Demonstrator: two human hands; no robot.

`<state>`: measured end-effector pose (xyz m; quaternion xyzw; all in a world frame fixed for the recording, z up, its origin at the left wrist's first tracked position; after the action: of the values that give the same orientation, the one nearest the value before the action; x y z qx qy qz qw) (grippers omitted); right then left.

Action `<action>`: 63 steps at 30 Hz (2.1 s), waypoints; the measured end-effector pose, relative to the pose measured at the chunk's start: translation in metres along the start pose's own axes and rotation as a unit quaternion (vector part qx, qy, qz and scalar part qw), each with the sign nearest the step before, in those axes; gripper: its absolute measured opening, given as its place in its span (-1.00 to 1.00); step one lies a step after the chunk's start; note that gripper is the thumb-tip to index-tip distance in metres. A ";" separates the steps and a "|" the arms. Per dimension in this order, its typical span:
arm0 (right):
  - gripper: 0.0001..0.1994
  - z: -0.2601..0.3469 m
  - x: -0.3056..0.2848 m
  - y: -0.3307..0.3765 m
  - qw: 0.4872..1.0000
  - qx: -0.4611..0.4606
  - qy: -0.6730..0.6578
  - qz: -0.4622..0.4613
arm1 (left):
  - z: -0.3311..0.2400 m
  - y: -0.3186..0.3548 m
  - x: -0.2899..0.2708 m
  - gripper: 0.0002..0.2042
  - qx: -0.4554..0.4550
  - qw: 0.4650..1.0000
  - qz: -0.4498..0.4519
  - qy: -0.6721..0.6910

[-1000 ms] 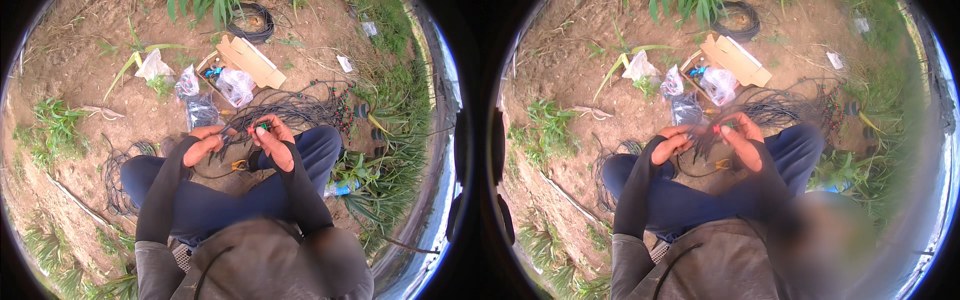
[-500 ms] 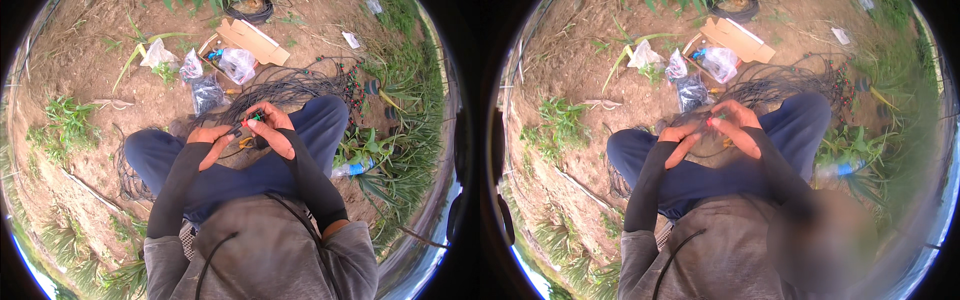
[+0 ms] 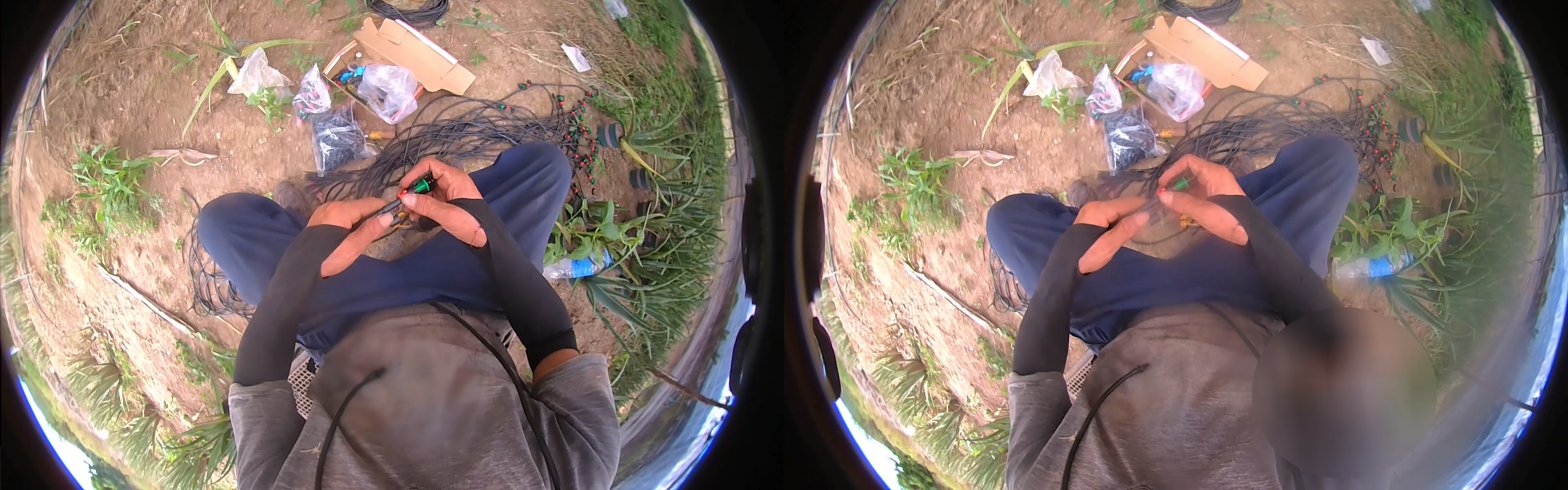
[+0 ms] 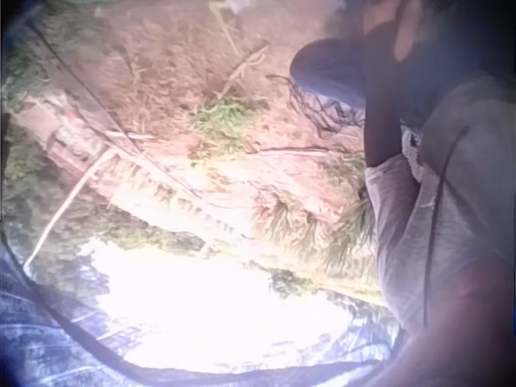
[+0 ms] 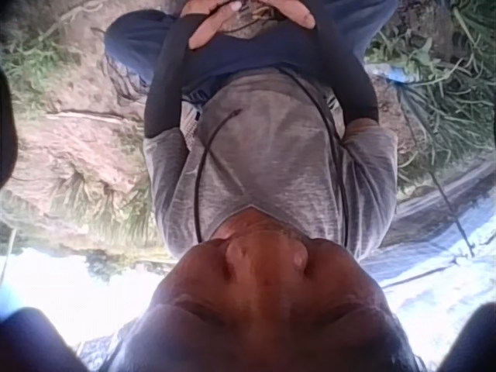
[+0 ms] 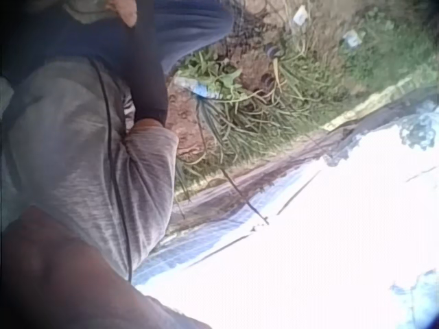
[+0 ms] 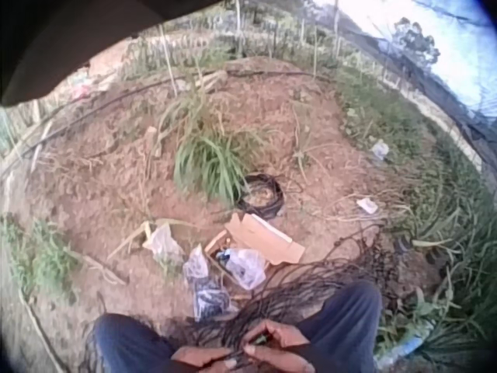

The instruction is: The person sits on the ground assembling an irrigation system. They cut black tubing with pliers, insert small green and red connectors, and attach them to the tubing. The person handles multiple pieces of tubing and connectors throughout the process.

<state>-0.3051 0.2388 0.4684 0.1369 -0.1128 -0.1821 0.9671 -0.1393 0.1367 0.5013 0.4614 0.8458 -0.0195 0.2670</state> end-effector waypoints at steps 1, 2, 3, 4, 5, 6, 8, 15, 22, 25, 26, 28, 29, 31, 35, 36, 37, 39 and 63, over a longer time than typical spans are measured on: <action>-0.83 0.002 0.002 0.001 1.000 0.008 -0.019 0.003 | 0.003 0.001 0.001 -0.71 0.001 1.000 -0.008 0.004; -0.83 0.002 0.003 0.002 0.999 0.015 -0.039 0.006 | 0.006 0.001 0.002 -0.72 0.017 1.000 -0.020 -0.002; -0.82 0.002 0.004 0.002 0.999 0.009 -0.032 0.009 | 0.009 0.001 0.003 -0.73 0.034 0.999 -0.031 -0.008; -0.82 0.002 0.004 0.001 1.000 0.003 -0.024 0.012 | 0.010 0.002 0.004 -0.74 0.051 0.998 -0.043 -0.015; -0.81 0.001 0.004 0.001 1.000 -0.003 -0.017 0.015 | 0.010 0.004 0.004 -0.76 0.048 0.997 -0.058 -0.021; -0.83 0.000 0.004 0.001 0.999 0.013 -0.028 0.013 | 0.008 0.005 0.004 -0.78 0.046 0.996 -0.072 -0.026; -0.86 -0.003 0.003 0.001 0.998 0.043 -0.049 0.008 | 0.006 0.007 0.006 -0.81 0.045 0.994 -0.098 -0.036; -0.88 -0.001 0.005 0.002 0.998 -0.009 0.068 0.011 | 0.007 0.011 0.008 -0.85 0.073 0.986 -0.139 -0.059; -0.89 -0.006 0.006 0.006 0.994 -0.006 0.104 0.018 | 0.015 0.014 0.015 -0.86 0.072 0.993 -0.092 -0.031; -0.89 -0.004 0.007 0.008 0.993 -0.001 0.114 0.026 | 0.017 0.015 0.016 -0.88 0.052 0.995 -0.080 -0.026; -0.89 -0.003 0.008 0.008 0.992 0.000 0.119 0.029 | 0.017 0.015 0.015 -0.88 0.065 0.994 -0.081 -0.034; -0.89 -0.005 0.007 0.007 0.992 0.005 0.121 0.034 | 0.018 0.014 0.015 -0.88 0.091 0.991 -0.081 -0.047; -0.90 -0.006 0.007 0.007 0.992 0.007 0.121 0.036 | 0.018 0.014 0.015 -0.88 0.105 0.989 -0.090 -0.053; -0.90 -0.009 0.007 0.006 0.992 0.002 0.120 0.038 | 0.019 0.013 0.016 -0.88 0.135 0.983 -0.107 -0.066; -0.91 -0.010 0.009 0.007 0.990 -0.027 0.129 0.043 | 0.023 0.011 0.014 -0.88 0.043 0.998 -0.048 -0.023; -0.92 -0.010 0.010 0.007 0.989 -0.042 0.138 0.043 | 0.024 0.010 0.014 -0.87 0.044 0.998 -0.047 -0.026; -0.92 -0.010 0.010 0.006 0.987 -0.056 0.147 0.043 | 0.025 0.010 0.014 -0.84 0.046 0.997 -0.046 -0.030; -0.92 -0.010 0.010 0.005 0.982 -0.078 0.167 0.043 | 0.027 0.009 0.016 -0.85 0.048 0.997 -0.051 -0.034; -0.55 -0.016 0.012 -0.036 0.995 0.067 -0.036 0.063 | 0.063 -0.003 0.019 -0.77 -0.096 0.958 -0.124 0.240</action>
<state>-0.3018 0.2060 0.4448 0.1876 -0.1679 -0.1178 0.9606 -0.1228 0.1322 0.4378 0.3163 0.9334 0.1405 0.0951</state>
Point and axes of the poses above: each hand's wrist, its own y-axis away from the middle knuckle, its own x-axis out of the palm, z = x × y, the point moved 3 cm from there along -y, towards the middle knuckle, and after that the axes turned 11 degrees about -z, right-handed, at the moved point
